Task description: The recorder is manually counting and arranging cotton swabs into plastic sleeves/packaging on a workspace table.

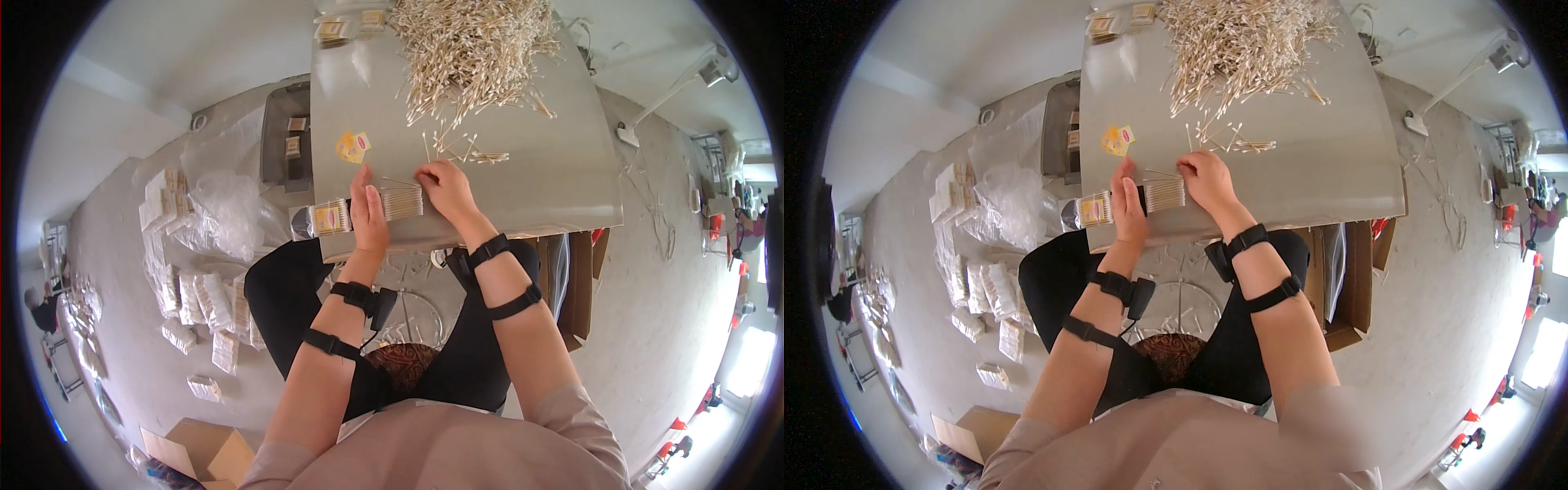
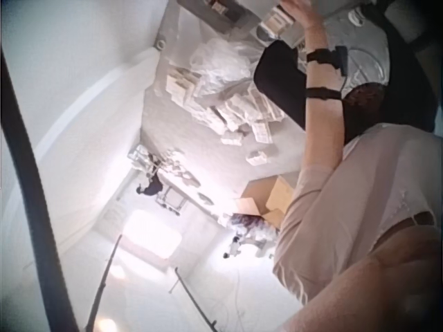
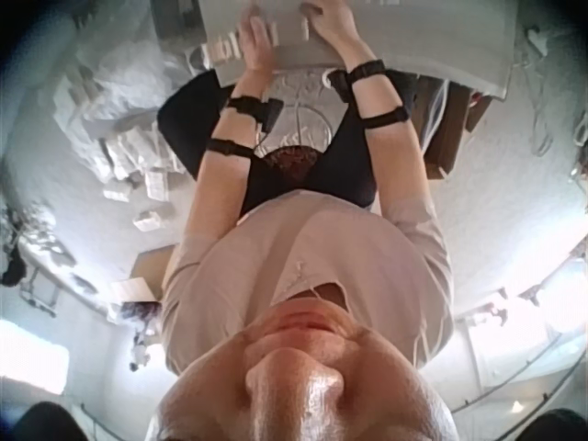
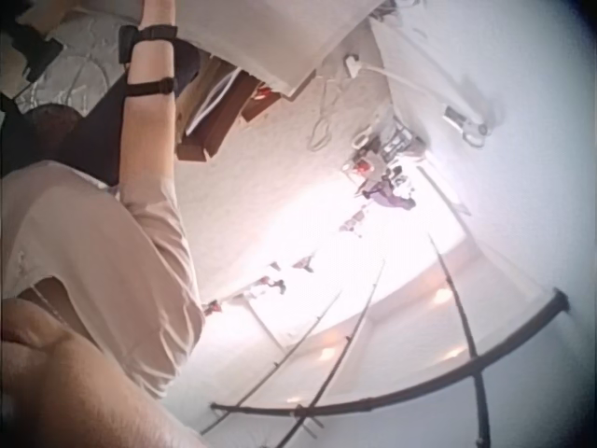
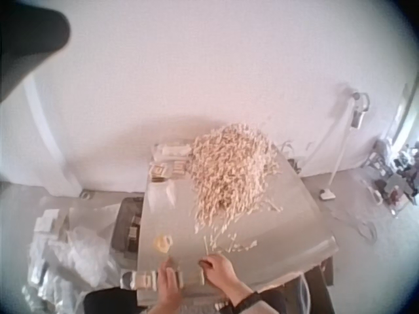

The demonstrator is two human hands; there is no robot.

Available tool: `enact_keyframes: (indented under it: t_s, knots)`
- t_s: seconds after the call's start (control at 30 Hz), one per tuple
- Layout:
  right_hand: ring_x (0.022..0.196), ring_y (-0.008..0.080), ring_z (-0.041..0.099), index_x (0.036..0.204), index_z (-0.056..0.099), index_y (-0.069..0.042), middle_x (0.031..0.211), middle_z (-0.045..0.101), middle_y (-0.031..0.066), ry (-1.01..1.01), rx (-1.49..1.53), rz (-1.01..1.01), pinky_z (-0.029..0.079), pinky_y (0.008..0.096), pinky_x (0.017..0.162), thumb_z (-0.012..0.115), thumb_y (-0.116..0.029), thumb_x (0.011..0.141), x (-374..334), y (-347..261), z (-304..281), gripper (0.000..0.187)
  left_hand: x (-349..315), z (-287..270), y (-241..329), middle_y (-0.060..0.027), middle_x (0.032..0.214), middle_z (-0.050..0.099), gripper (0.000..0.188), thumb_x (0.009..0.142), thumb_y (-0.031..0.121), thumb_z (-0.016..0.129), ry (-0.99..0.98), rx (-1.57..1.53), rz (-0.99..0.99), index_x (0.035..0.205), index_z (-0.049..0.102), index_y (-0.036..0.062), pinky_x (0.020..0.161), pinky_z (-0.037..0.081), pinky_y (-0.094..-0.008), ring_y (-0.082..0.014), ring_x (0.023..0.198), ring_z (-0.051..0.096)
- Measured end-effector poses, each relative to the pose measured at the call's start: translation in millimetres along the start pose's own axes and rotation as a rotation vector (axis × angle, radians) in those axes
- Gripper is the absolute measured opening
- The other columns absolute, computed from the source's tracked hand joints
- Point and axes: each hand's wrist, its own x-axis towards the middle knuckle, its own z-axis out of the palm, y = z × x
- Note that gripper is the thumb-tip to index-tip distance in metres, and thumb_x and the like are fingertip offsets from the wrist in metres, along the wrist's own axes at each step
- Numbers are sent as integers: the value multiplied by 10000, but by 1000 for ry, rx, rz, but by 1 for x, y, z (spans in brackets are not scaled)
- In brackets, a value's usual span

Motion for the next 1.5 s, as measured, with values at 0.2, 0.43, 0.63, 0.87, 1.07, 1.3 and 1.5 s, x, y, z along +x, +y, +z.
enact_keyframes:
  t_s: [0.2,0.43,0.63,0.87,1.07,1.3,1.5]
  knots:
    - [890,205,638,1024,682,-36,945,665,97,322,315,114,493,298,797,548,-135,970,-27,1,15,175,24,0,0,-196,1366,498,541,1053,387,361,-131,-45,-7,1399,391,-28,1071,363,-381,-293,1262,497]
    - [982,315,616,1127,609,7,1069,645,161,362,509,84,480,343,871,454,-232,1031,-28,-5,27,301,13,-2,-2,-152,1307,541,503,1062,381,340,-217,-132,-129,1376,410,-6,1056,389,-364,-251,1193,539]
    - [1045,328,594,1159,586,20,1132,624,172,359,501,26,465,361,920,424,-252,1042,-27,-11,31,337,10,3,-3,-126,1377,481,535,1052,432,343,-61,-286,-102,1377,417,14,1112,336,-374,-246,1267,472]
    - [1094,343,572,1198,558,14,1190,590,180,372,448,-33,455,360,943,404,-247,1048,-24,-33,49,338,4,10,-5,-140,1421,449,561,1049,430,361,-10,-401,-165,1415,386,5,1138,290,-377,-249,1331,418]
    - [1083,263,590,1195,578,7,1166,620,134,413,480,-24,448,336,958,423,-227,1049,-24,-29,52,317,8,10,-3,-134,1425,452,556,1049,431,364,1,-409,-161,1404,406,5,1133,294,-372,-244,1336,414]
    - [886,185,611,986,667,-9,953,621,75,584,603,149,491,314,815,478,-210,1030,-33,1,37,279,8,-7,5,-170,1467,413,502,1044,323,395,-162,175,82,1444,368,22,1138,297,-404,-307,1369,384]
    - [737,307,572,642,635,-32,745,592,82,436,132,-113,477,387,655,632,-95,813,-57,-2,19,182,-12,-7,6,-152,1548,304,530,1004,243,440,-330,910,271,1487,317,63,1177,230,-454,-327,1431,287]
